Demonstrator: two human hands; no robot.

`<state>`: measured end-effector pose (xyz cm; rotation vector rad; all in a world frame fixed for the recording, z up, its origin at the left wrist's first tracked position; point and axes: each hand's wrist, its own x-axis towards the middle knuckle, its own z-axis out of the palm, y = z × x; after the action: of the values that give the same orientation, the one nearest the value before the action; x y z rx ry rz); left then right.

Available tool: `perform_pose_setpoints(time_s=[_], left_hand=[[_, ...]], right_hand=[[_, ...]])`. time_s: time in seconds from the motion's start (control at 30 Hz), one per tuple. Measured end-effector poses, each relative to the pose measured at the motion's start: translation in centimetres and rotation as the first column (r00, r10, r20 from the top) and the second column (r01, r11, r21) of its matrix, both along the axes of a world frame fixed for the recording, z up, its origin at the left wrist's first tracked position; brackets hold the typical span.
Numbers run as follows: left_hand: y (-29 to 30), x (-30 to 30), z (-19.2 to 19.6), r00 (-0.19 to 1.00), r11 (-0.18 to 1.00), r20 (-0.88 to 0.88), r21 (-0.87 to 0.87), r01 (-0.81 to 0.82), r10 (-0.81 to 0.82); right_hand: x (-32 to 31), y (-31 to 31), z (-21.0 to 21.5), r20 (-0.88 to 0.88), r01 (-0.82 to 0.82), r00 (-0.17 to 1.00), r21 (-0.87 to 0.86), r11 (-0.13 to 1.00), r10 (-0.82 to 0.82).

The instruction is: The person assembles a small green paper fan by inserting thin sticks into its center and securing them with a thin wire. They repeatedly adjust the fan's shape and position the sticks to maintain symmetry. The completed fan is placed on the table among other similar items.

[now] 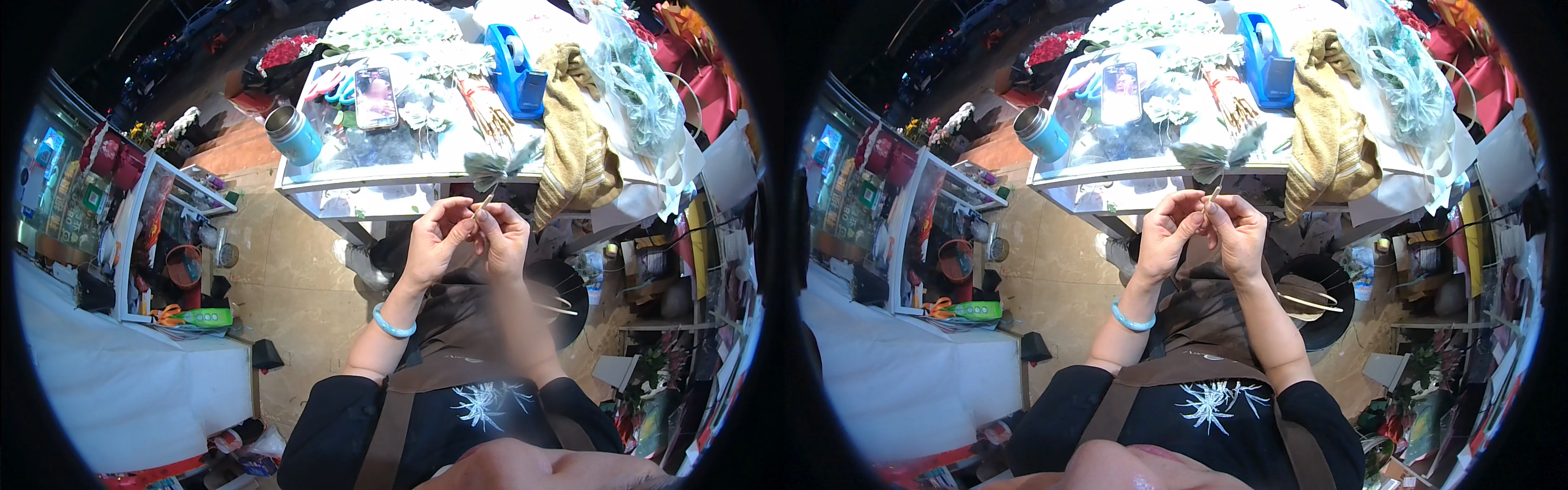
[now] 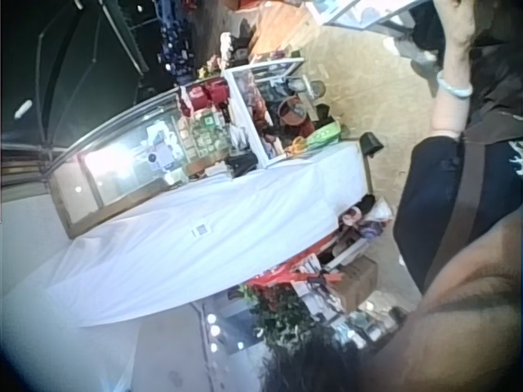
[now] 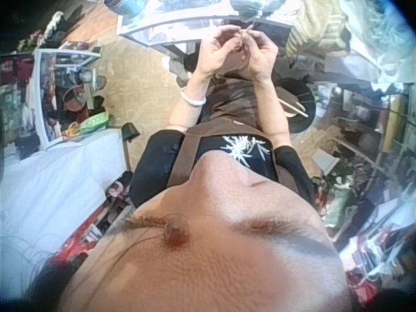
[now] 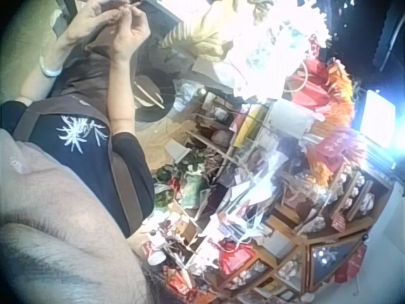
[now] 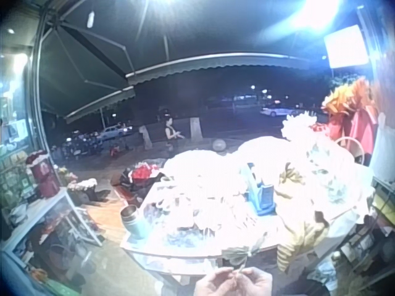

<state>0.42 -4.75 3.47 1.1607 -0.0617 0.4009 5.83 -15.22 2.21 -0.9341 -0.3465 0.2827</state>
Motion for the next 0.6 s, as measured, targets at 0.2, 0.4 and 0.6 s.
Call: perform_pose_setpoints(time_s=[0.2, 0.4, 0.6], left_hand=[[0.3, -0.3, -0.1, 0.996, 0.997, -0.062, -0.048, 0.058, -0.061], [-0.2, -0.3, -0.9, 0.99, 0.987, -0.033, 0.096, -0.131, 0.134], [-0.4, -0.6, -1.3, 1.0, 1.0, 0.015, -0.02, -0.012, 0.013]], right_hand=[[-0.3, -0.2, 0.1, 0.144, 0.088, 0.987, -0.155, 0.984, -0.066], [-0.1, -0.7, 0.4, 0.096, -0.068, 0.992, -0.126, 0.99, 0.08], [1.4, -1.9, 0.9, -0.027, -0.365, 0.931, 0.008, 0.931, 0.365]])
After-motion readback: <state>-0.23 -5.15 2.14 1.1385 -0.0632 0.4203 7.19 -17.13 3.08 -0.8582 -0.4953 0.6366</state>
